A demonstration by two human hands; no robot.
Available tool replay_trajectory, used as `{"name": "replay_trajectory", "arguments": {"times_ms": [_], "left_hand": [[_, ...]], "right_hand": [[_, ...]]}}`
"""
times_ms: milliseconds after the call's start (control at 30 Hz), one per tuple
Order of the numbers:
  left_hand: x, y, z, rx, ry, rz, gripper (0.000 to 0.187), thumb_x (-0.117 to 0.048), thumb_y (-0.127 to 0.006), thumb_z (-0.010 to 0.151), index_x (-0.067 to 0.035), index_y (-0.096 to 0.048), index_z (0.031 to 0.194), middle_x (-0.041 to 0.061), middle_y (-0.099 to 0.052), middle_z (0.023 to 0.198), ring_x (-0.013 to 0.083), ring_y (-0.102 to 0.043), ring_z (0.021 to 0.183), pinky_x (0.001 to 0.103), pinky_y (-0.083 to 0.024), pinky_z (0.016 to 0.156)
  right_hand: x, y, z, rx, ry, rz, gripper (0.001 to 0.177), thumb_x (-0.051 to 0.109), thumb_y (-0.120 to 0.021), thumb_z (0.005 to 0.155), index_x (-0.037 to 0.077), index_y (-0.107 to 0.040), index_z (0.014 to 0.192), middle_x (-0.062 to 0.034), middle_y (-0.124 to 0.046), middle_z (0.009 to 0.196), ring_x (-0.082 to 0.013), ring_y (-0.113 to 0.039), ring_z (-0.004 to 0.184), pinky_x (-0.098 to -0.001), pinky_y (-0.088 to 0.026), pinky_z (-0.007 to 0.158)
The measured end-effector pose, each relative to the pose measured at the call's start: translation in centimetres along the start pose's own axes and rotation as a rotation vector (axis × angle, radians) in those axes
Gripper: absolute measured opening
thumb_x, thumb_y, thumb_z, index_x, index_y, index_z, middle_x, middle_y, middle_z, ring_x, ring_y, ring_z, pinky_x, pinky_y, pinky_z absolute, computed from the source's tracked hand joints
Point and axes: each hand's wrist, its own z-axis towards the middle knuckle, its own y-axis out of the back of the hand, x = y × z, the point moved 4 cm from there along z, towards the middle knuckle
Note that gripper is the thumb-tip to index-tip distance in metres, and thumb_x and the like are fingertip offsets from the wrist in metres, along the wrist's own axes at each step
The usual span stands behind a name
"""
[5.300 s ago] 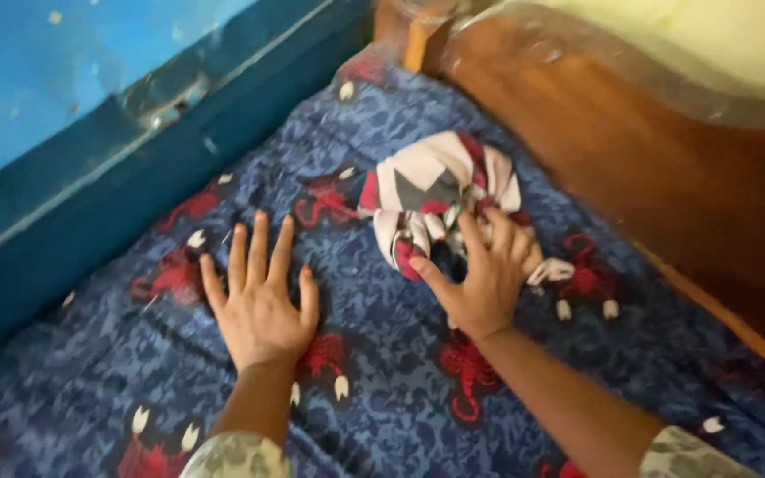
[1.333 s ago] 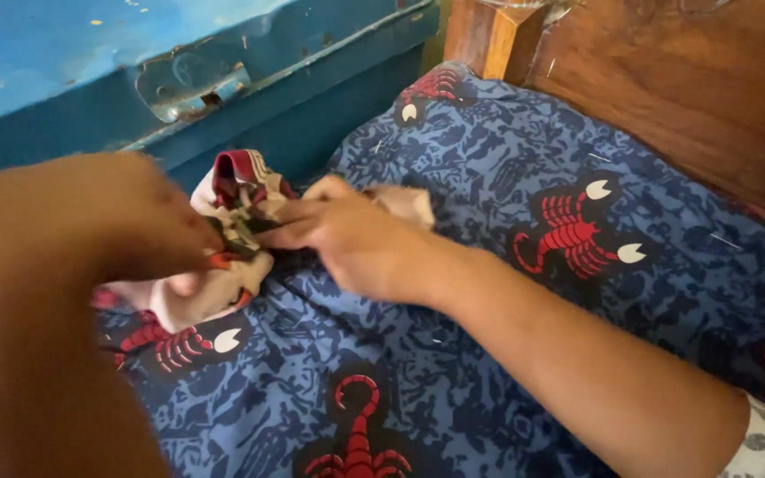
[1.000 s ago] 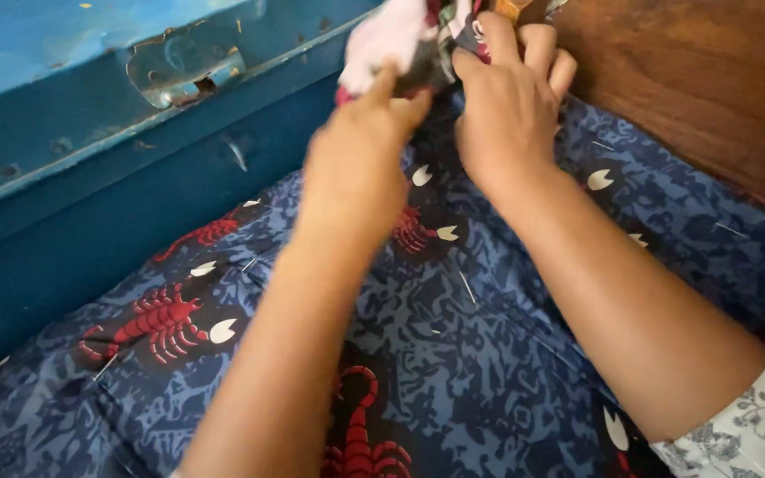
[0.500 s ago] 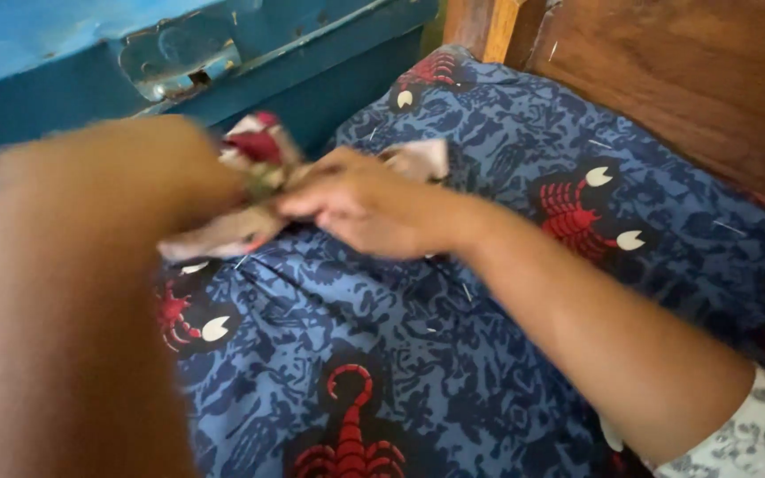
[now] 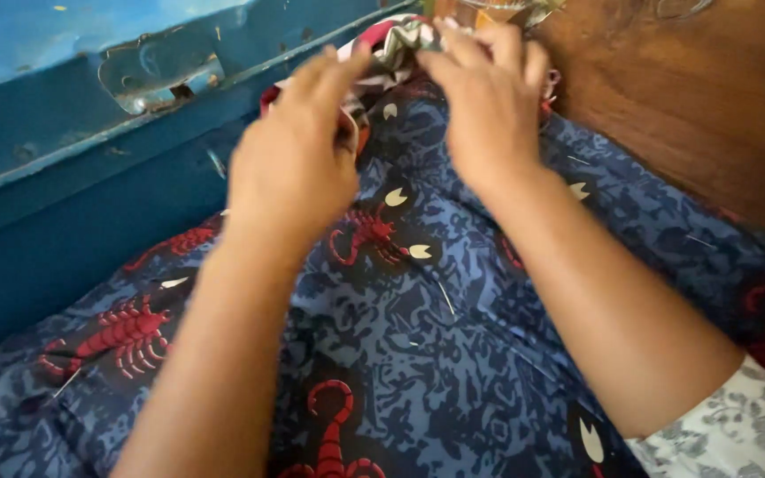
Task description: The person wipes a blue bed sheet with a red scorpion pattern using a small patterned cloth. The hands move the cloth back and forth across the sheet surface, covering different areas of the bed.
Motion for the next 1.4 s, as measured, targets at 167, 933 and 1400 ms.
{"name": "replay_trajectory", "arguments": {"times_ms": [167,933,1400], "left_hand": [[1.6,1.3,-1.2,0.483,0.488,0.275,0.025,-0.03,-0.067,0.092,-0.028,-0.077,0.115,0.013,-0.073,0.109,0.0375,-0.069,0.099,0.05,-0.056,0.083],[0.7,6.2,-8.3,0.078,-0.019,-0.004,0.04,0.005,-0.066,0.079,-0.009,-0.065,0.117,0.021,-0.066,0.117,0.0442,-0.06,0.112,0.049,-0.046,0.097],[10.6,13.6,-16.4,0.341,0.754,0.353,0.055,-0.011,-0.069,0.073,-0.023,-0.07,0.126,0.012,-0.071,0.122,0.0318,-0.069,0.11,0.046,-0.055,0.097]], "right_hand": [[0.5,-0.7,-0.3,0.304,-0.342,0.222,0.059,-0.007,-0.064,0.077,0.032,-0.078,0.119,-0.0153,-0.06,0.12,-0.0386,-0.053,0.11,-0.0474,-0.042,0.094],[0.4,-1.7,-1.1,0.093,-0.138,0.091,0.04,-0.01,-0.065,0.085,0.019,-0.083,0.106,-0.0024,-0.072,0.131,-0.0315,-0.055,0.117,-0.0462,-0.036,0.102],[15.5,-0.7,-0.4,0.652,0.118,0.954,0.066,-0.013,-0.052,0.09,0.03,-0.064,0.139,-0.0075,-0.066,0.13,-0.0253,-0.058,0.118,-0.0386,-0.042,0.102]]}}
